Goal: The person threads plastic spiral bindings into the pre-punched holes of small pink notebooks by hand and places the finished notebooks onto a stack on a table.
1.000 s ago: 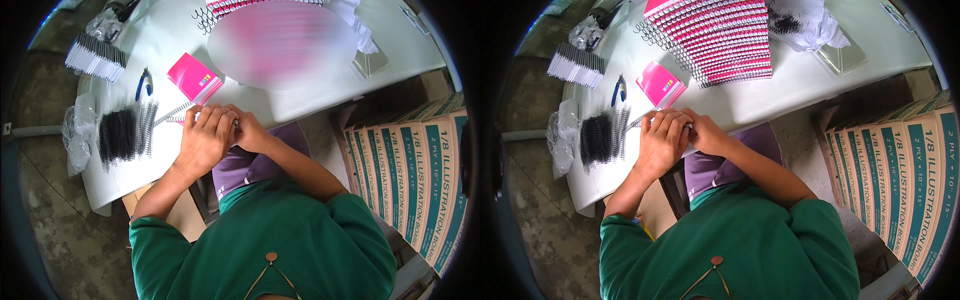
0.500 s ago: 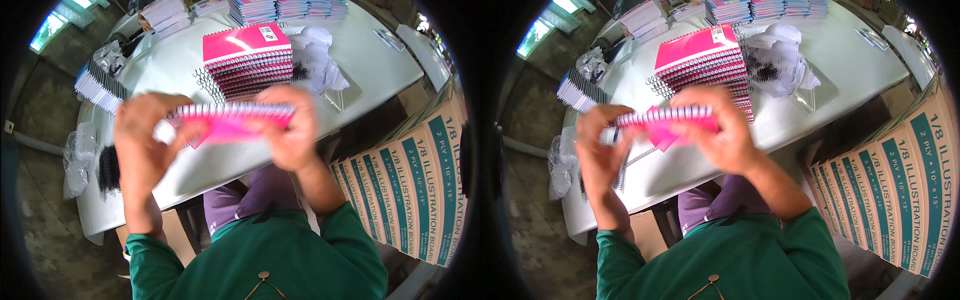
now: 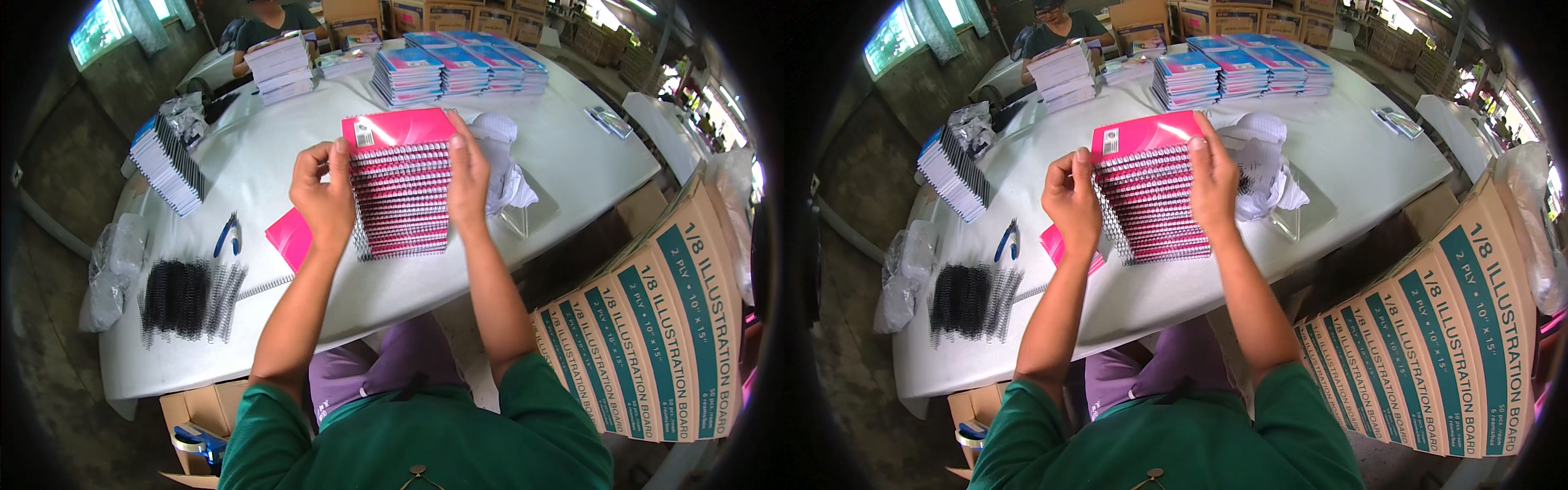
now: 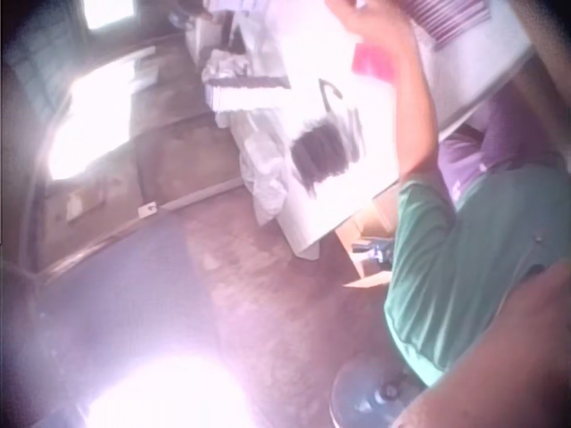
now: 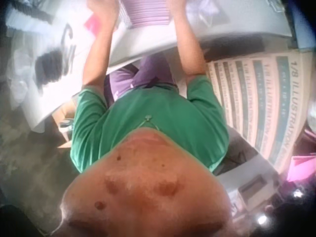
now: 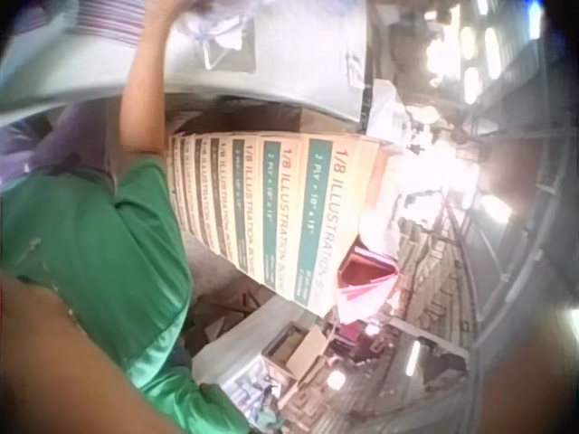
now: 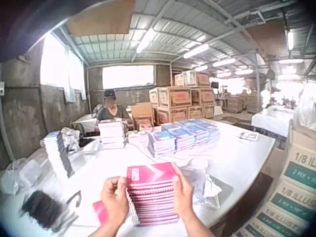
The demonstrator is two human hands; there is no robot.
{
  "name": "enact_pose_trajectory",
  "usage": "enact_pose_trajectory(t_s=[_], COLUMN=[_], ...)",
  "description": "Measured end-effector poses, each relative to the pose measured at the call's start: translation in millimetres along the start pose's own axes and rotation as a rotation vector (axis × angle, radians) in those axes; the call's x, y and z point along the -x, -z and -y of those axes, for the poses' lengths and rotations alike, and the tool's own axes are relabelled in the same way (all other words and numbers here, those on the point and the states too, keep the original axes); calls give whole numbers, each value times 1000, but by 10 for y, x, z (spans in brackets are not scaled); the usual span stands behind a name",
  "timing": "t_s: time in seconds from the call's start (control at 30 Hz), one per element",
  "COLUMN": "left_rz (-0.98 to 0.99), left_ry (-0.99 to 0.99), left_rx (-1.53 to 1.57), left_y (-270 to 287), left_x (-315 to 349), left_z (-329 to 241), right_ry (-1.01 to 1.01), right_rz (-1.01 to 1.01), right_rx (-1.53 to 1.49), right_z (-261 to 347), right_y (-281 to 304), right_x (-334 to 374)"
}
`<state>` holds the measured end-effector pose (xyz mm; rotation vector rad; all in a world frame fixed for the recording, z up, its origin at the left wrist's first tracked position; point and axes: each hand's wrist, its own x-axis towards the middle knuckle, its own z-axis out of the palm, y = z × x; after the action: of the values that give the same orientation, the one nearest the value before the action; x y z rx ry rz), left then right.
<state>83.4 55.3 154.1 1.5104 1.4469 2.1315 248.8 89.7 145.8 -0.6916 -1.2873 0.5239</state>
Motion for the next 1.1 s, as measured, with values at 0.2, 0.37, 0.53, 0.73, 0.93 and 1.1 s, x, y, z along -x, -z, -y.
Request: enact_pose_trajectory(t_s=[0.2, 0.37, 0.53, 0.73, 0.93, 1.1], left_rz=[-125, 70, 530, 688, 980, 538], left_ry=[-97, -98, -318, -321, -76, 523], left_rx=[-12, -298, -1085, -853, -61, 204], left_y=[-111, 516, 1271, 1321, 1722, 1745], left_x=[62, 23, 834, 1240, 974, 910], left_z=[-22, 106, 796, 46, -501, -105], right_ry=[50, 139, -91, -1390, -1592, -767], right_rz=[-34, -102, -44, 339, 634, 637], right_rx=[109, -1, -239, -1055, -1359, -663], right_z=[64, 116, 99, 65, 38, 142], right_y=[-54, 163, 230, -95, -16, -50], right_x=[83, 217, 1102, 2057, 1899, 1594])
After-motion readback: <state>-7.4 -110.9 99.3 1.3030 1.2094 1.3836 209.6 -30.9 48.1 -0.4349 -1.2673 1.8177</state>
